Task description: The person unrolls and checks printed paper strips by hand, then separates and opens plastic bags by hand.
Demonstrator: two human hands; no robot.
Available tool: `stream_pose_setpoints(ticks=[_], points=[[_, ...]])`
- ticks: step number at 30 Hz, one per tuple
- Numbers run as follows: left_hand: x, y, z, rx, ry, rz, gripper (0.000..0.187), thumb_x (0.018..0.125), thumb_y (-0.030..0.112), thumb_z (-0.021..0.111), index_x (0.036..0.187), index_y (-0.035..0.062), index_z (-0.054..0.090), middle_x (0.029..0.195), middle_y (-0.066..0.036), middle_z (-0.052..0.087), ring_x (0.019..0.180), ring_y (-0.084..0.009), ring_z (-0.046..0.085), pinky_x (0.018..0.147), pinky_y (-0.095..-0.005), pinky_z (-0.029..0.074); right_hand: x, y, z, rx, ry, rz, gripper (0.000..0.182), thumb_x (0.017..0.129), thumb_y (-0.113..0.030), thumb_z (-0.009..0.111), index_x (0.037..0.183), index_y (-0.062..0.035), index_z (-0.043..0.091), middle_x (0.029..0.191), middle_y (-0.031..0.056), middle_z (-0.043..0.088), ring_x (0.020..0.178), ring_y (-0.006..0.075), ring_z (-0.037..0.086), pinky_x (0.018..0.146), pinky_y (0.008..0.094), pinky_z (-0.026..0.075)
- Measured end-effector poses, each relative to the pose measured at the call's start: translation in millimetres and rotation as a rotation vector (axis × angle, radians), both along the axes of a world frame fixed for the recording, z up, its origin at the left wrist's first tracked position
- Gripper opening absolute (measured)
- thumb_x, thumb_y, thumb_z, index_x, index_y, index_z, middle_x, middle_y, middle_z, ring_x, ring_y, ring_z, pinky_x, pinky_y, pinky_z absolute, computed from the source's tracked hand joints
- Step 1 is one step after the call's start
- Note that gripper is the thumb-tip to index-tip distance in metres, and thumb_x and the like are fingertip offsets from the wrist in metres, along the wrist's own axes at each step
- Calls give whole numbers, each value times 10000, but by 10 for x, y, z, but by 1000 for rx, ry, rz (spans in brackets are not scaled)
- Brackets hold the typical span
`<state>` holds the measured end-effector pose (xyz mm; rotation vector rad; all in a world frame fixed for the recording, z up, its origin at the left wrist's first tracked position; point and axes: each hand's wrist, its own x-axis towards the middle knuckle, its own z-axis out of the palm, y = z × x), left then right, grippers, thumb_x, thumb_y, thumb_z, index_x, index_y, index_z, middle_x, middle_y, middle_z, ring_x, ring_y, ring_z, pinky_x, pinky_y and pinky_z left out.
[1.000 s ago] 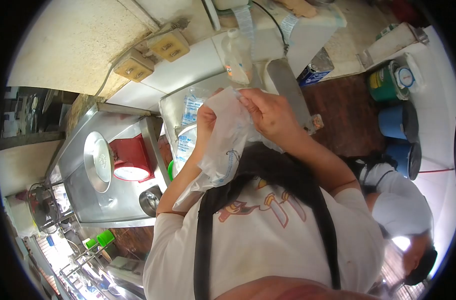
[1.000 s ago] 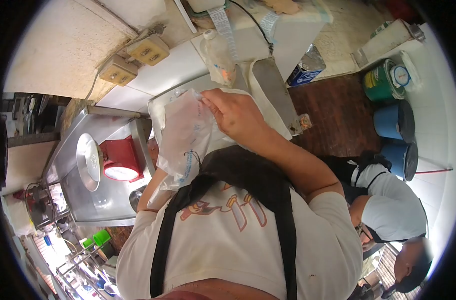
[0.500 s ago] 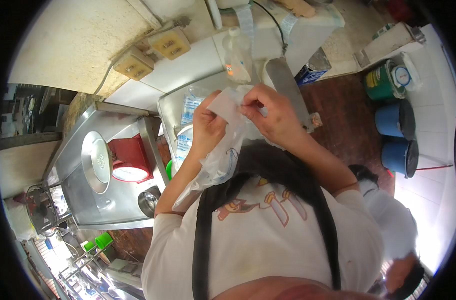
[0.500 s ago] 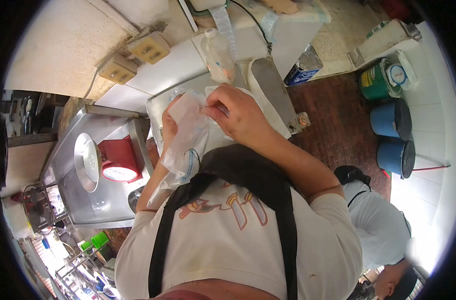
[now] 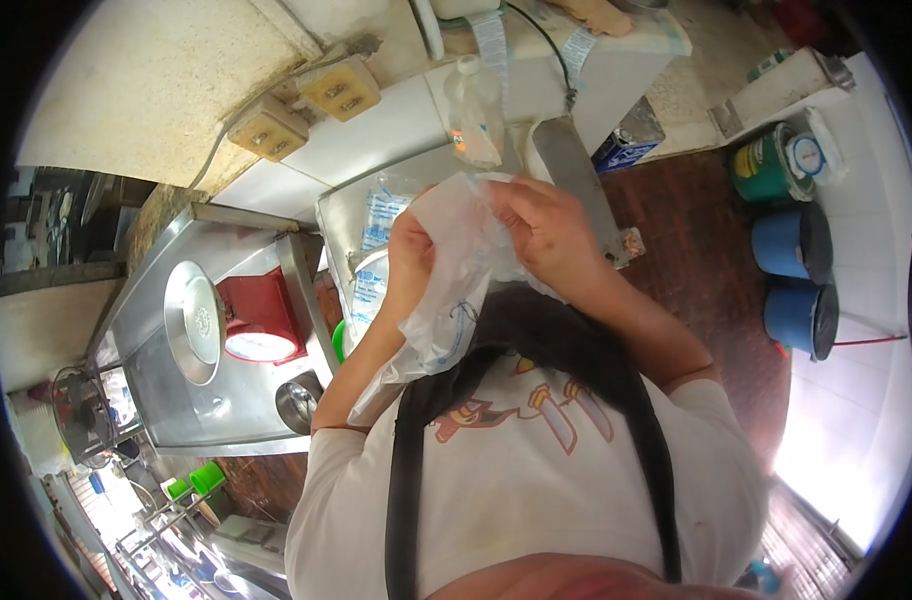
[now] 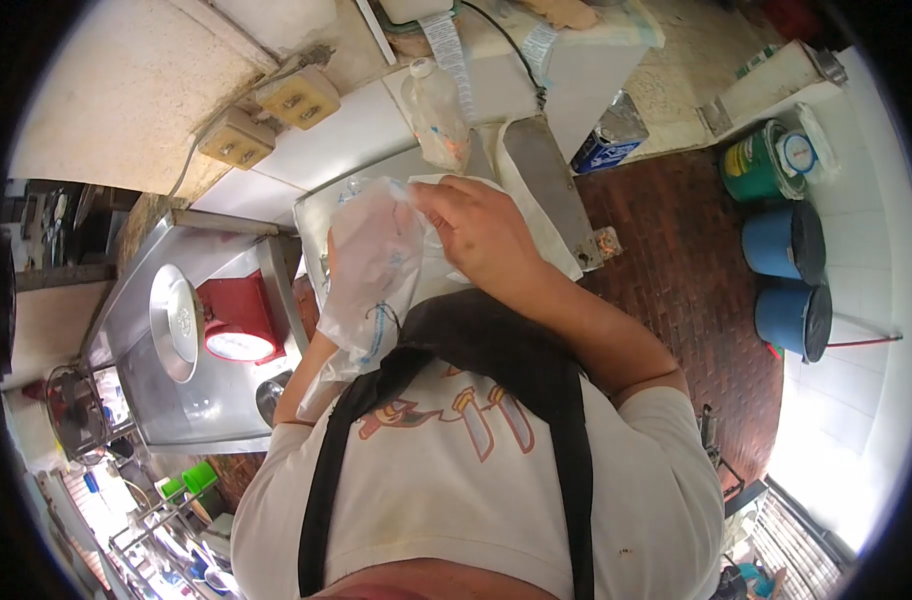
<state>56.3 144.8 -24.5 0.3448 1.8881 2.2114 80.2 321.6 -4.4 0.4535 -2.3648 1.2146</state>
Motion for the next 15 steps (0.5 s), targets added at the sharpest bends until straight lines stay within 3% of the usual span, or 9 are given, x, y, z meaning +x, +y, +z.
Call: stream_pose_setpoints(ticks=[2, 4, 5, 10, 15], points=[[12, -32, -48, -142, 41, 17, 209, 909, 73, 649, 1110, 19, 627, 976, -15, 635, 843, -102, 601, 745, -252, 498, -2, 9, -48, -4, 24, -12, 259, 898, -78, 635, 1154, -47, 652, 893, 154, 663, 789, 352, 639, 686, 439, 517], [36, -36, 16, -37, -83, 20, 215, 923, 97, 635, 1123, 19, 628, 1005, -23, 642, 865, -105, 609, 751, -256, 505, -16, 26, -80, 4, 44, -7, 347, 914, -89, 618, 1260, -60, 612, 909, 164, 676, 783, 357, 649, 681, 446, 523], [42, -33, 55, 78, -186, 18, 221, 928, 108, 630, 1130, 19, 629, 1020, -26, 646, 876, -105, 613, 754, -258, 509, -8, 29, -59, 54, -8, 8, 403, 919, -97, 614, 1317, -61, 560, 899, 169, 675, 766, 364, 647, 671, 452, 520], [37, 19, 171, 56, -98, -88, 206, 925, 71, 619, 1123, 18, 630, 1020, -12, 646, 898, -102, 613, 749, -251, 508, 62, 2, 74, 185, -324, 53, 591, 989, -170, 537, 1528, -123, 300, 875, 230, 662, 742, 417, 638, 659, 482, 503], [53, 9, 123, 72, -191, -63, 146, 930, 56, 604, 1067, 10, 626, 952, 4, 631, 865, -87, 587, 726, -243, 487, 51, 11, -13, 149, -263, 85, 601, 1000, -173, 520, 1539, -110, 261, 881, 229, 664, 736, 426, 637, 650, 500, 495]])
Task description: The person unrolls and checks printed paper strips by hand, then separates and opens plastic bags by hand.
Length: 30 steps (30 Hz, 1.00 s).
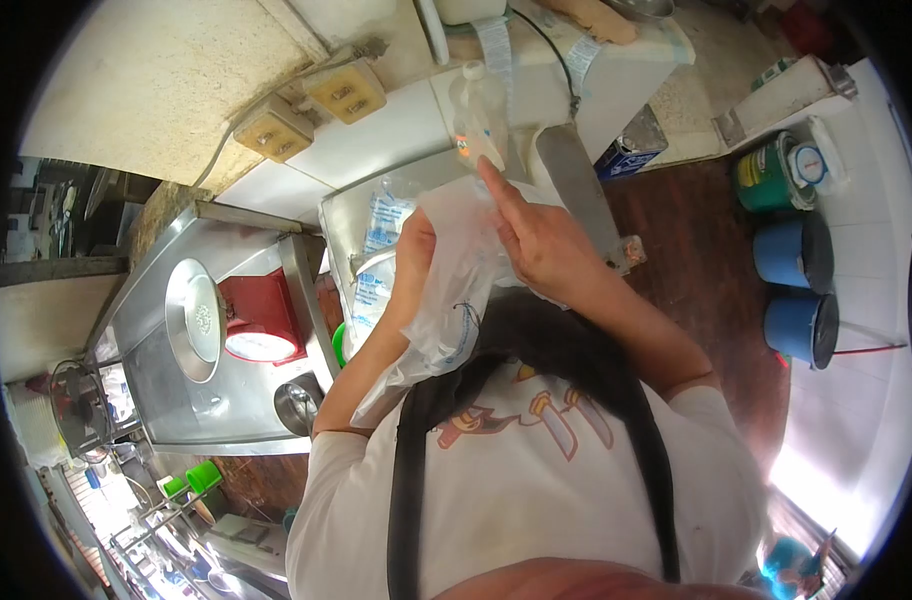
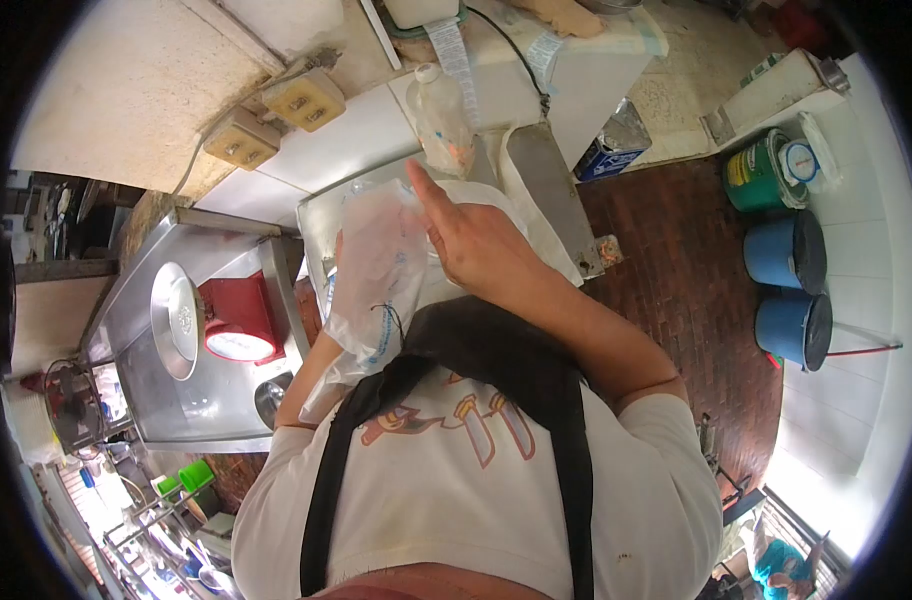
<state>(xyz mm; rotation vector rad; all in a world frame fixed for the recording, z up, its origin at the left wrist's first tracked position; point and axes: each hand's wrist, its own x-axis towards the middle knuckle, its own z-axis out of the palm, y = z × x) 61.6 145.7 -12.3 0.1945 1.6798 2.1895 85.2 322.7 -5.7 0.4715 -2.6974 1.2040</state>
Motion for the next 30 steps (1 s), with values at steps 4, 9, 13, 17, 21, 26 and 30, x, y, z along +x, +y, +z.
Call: stream_pose_setpoints(ticks=[4, 9, 13, 17, 21, 26, 30], points=[[-3, 4, -145, -54, 131, 3, 182, 944, 147, 616, 1053, 2, 632, 935, -10, 638, 843, -88, 578, 713, -243, 478, 20, -16, -48, -6, 47, -39, 501, 1005, -171, 520, 1469, -88, 349, 882, 206, 674, 742, 420, 648, 636, 491, 502], [-52, -91, -267, -242, 297, -42, 264, 954, 230, 602, 1057, -10, 644, 931, -33, 661, 825, -100, 599, 685, -258, 494, 51, -25, -92, -124, 72, -121, 184, 955, -161, 598, 1101, -64, 541, 780, 164, 650, 683, 370, 641, 586, 463, 488], [-10, -126, -326, -223, 215, -58, 340, 966, 299, 571, 1069, -14, 658, 938, -47, 683, 808, -110, 623, 668, -270, 516, 48, -7, -62, -143, 156, -162, 128, 935, -171, 641, 977, -68, 576, 727, 132, 619, 661, 344, 626, 567, 439, 473], [-34, -106, -185, -524, 375, -113, 313, 964, 266, 565, 1060, -11, 674, 968, -68, 690, 856, -132, 639, 715, -273, 521, 86, -10, -13, -167, 171, -215, 95, 948, -125, 633, 955, -33, 609, 744, 147, 634, 646, 318, 630, 590, 380, 489], [-97, -166, -229, -394, 329, -113, 185, 937, 154, 590, 1024, 15, 676, 949, -80, 672, 877, -157, 639, 747, -282, 519, 78, 37, -47, -247, 193, -282, 105, 945, -137, 626, 955, -39, 588, 764, 142, 619, 693, 346, 621, 623, 413, 497], [-83, -88, 305, -574, 595, -181, 307, 969, 236, 584, 1204, 44, 628, 1024, -97, 675, 962, -187, 645, 838, -308, 532, 78, 107, -45, -410, 225, -192, 134, 995, -157, 575, 966, -27, 589, 843, 98, 636, 716, 255, 622, 655, 345, 502], [-129, -155, 300, -500, 539, -221, 332, 942, 184, 630, 1237, 33, 617, 1085, -85, 671, 1001, -175, 639, 880, -305, 519, 82, 107, -69, -1023, 29, -66, 189, 1038, -230, 522, 1003, -51, 570, 882, 35, 617, 731, 155, 604, 656, 300, 500]])
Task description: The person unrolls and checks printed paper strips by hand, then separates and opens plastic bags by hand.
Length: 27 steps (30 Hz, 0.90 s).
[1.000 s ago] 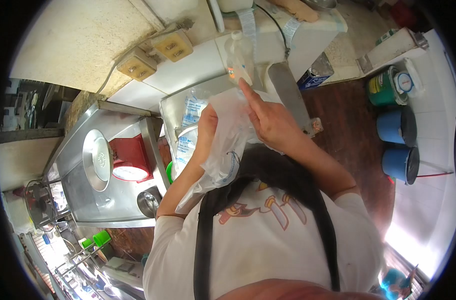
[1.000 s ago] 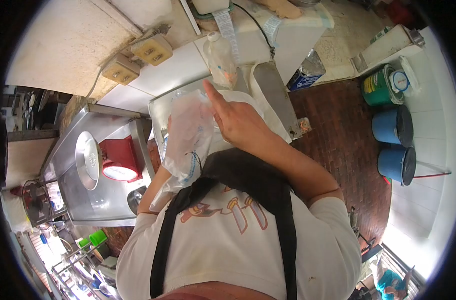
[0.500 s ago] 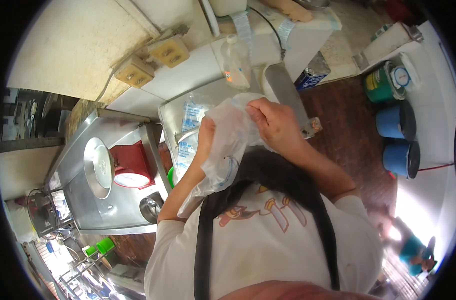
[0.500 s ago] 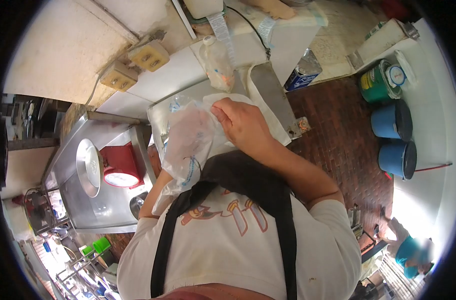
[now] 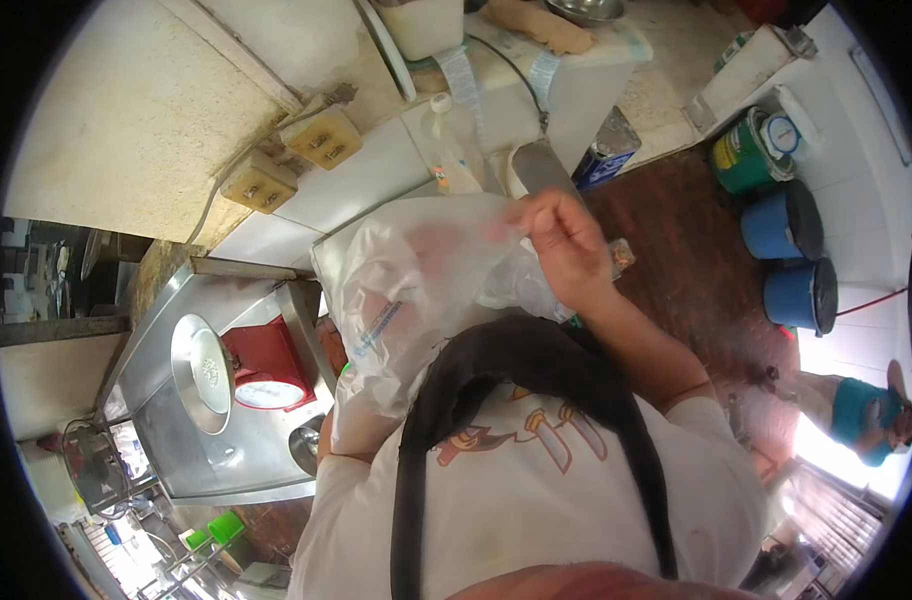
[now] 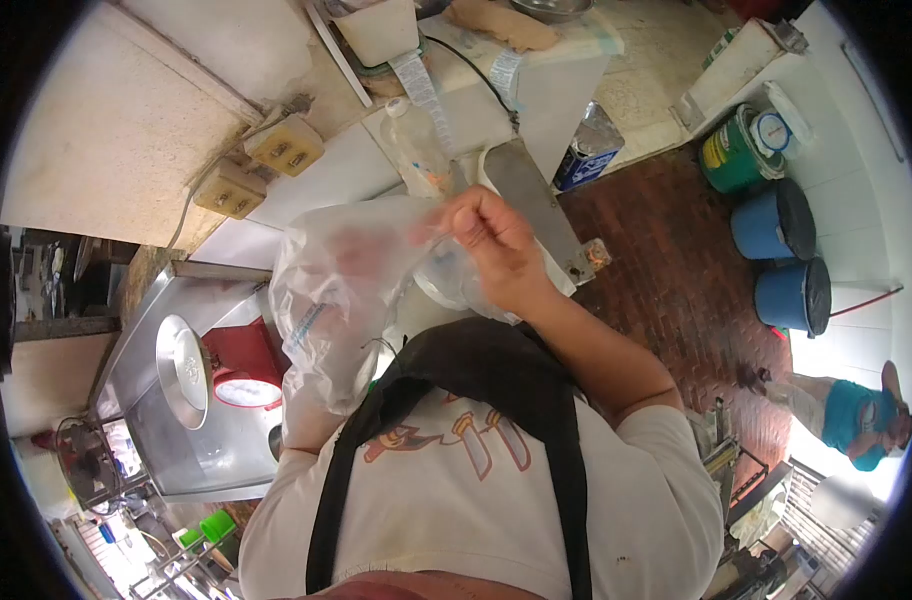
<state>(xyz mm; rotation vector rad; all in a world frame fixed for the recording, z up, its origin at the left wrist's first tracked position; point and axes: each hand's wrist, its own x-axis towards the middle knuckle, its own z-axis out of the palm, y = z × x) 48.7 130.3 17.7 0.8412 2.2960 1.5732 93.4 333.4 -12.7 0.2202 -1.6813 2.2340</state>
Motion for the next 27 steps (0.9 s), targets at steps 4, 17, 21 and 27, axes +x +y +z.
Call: stream_pose_setpoints(ticks=[4, 17, 21, 27], points=[[-119, -185, -357, 479, -712, -108, 378, 914, 131, 675, 1270, 22, 605, 1146, -73, 668, 1041, -163, 633, 922, -301, 506, 107, 216, 260, -645, -147, 360, 253, 1046, -305, 505, 980, -63, 531, 846, 15, 578, 704, 104, 569, 594, 279, 479], [-500, -570, -438, 802, -770, -191, 200, 884, 170, 731, 1004, 18, 681, 917, -48, 681, 799, -120, 623, 783, -280, 519, 152, 796, -137, 14, -186, 854, 535, 967, -444, 608, 1224, 25, 585, 804, 39, 614, 669, 116, 583, 636, 286, 470], [-499, -415, -685, 717, -859, -85, 192, 904, 170, 694, 1014, 13, 677, 917, -55, 677, 812, -124, 628, 763, -288, 523, 143, 432, 155, -542, -89, 543, 688, 955, -269, 638, 1513, -16, 326, 1191, 117, 636, 1037, 176, 622, 883, 358, 483], [-289, -179, -1480, 542, -999, 66, 209, 909, 173, 681, 1038, 9, 669, 947, -65, 677, 843, -136, 631, 780, -296, 525, 98, 300, -442, -612, -491, 290, 641, 966, -9, 470, 1561, -143, 275, 886, 21, 593, 648, 116, 524, 609, 271, 454]])
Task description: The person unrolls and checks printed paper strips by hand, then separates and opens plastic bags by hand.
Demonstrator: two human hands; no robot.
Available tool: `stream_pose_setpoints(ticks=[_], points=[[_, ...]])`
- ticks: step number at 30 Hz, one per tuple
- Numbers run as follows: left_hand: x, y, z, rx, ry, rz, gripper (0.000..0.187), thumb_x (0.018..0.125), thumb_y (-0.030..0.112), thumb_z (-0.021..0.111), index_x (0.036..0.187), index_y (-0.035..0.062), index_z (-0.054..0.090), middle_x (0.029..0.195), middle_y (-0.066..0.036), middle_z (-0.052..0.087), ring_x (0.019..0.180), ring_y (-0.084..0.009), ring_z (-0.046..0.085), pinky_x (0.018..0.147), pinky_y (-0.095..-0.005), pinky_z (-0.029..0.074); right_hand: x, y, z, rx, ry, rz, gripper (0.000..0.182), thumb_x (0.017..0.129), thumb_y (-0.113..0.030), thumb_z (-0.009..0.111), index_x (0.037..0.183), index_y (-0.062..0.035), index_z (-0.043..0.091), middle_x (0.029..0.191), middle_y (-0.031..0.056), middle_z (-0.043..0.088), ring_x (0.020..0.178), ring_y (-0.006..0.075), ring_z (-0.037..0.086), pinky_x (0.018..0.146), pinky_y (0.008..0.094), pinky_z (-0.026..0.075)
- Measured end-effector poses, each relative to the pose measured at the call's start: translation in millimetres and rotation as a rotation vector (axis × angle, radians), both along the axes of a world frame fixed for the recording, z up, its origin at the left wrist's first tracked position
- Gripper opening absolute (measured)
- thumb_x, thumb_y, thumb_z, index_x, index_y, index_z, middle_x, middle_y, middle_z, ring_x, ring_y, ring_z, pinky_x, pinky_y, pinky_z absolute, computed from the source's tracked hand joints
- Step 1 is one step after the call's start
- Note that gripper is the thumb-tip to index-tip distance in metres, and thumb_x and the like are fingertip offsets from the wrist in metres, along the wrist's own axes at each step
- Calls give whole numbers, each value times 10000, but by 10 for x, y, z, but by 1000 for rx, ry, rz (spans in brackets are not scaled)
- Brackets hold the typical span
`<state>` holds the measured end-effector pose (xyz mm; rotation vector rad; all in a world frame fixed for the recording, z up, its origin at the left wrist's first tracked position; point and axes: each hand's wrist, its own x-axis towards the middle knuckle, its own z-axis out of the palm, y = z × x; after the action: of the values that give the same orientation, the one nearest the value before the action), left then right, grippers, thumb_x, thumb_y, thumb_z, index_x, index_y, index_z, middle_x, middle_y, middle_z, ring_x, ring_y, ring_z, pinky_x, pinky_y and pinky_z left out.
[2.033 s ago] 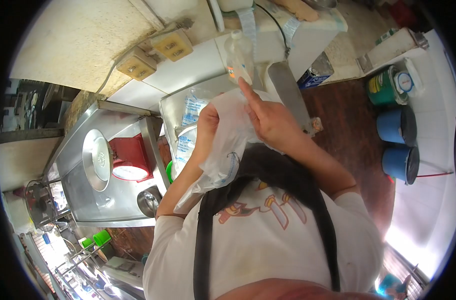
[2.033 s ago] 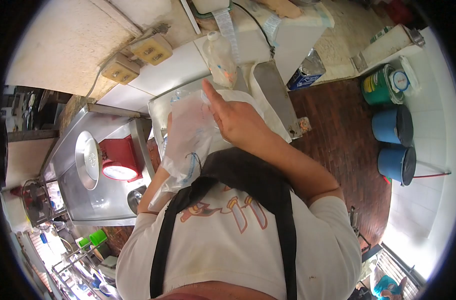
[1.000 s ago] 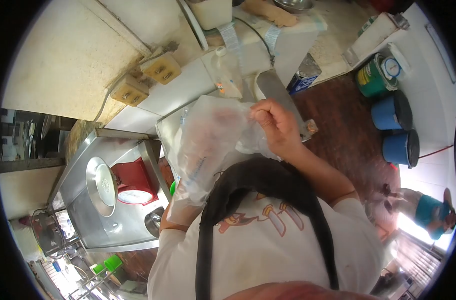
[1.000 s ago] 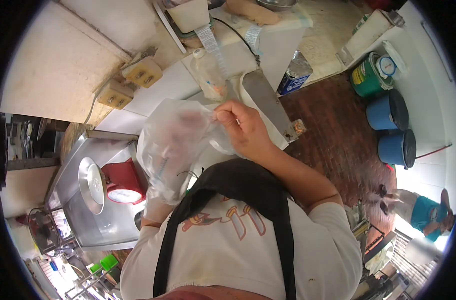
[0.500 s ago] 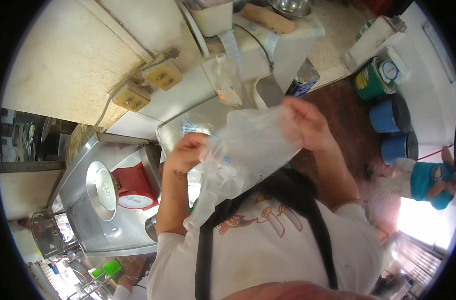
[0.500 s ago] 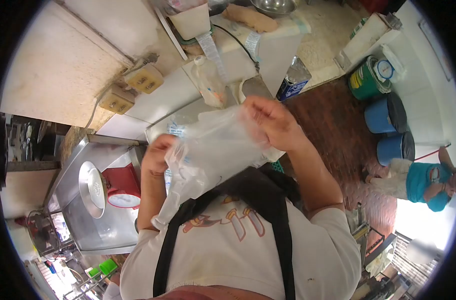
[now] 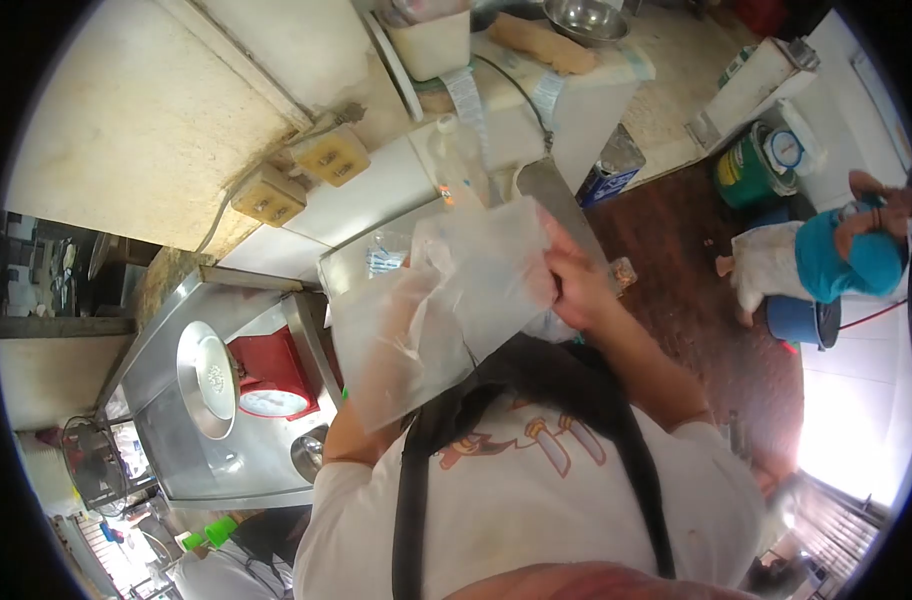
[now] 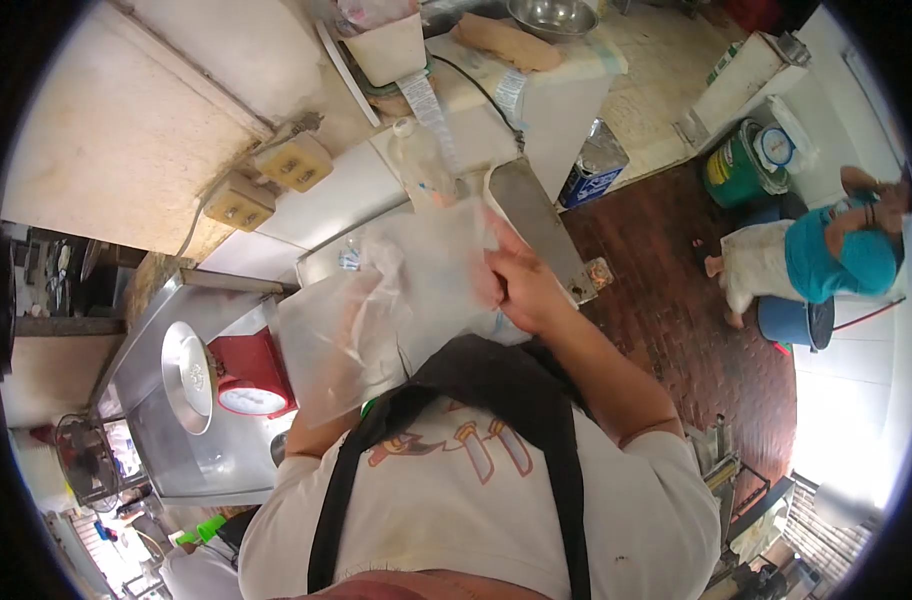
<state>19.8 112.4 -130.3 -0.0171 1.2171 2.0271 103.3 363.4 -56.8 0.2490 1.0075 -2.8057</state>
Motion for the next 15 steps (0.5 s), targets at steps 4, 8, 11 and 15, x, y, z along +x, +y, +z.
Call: stream_pose_setpoints(ticks=[4, 8, 11, 15], points=[[-2, 138, -578, -74, -46, 3, 221, 912, 175, 672, 1054, 6, 664, 967, -71, 676, 864, -144, 633, 791, -301, 527, 99, -24, -490, 359, -167, 32, 554, 1014, -64, 420, 1550, -143, 304, 1114, 43, 652, 608, 70, 452, 533, 223, 389], [-71, 223, -983, -125, -33, -3, 233, 915, 177, 664, 1069, 2, 658, 987, -78, 676, 885, -152, 635, 802, -306, 528, -10, -34, -1286, 739, -71, -141, 430, 1049, -139, 430, 1479, -116, 414, 978, 49, 689, 734, 97, 573, 678, 269, 486], [-174, 338, -1199, -152, -1, -13, 242, 917, 178, 657, 1081, 0, 654, 1002, -83, 676, 900, -158, 636, 810, -310, 529, -129, -5, -1628, 967, 28, -304, 341, 1044, -203, 471, 1357, -83, 534, 897, 96, 699, 788, 213, 632, 761, 345, 515], [-179, 406, -1372, -177, 32, 11, 255, 920, 180, 649, 1097, -3, 649, 1022, -89, 676, 921, -166, 638, 822, -316, 531, -169, 91, -1509, 1227, -107, -327, 277, 1027, -241, 505, 1188, -48, 622, 898, 213, 677, 815, 336, 659, 772, 390, 516]])
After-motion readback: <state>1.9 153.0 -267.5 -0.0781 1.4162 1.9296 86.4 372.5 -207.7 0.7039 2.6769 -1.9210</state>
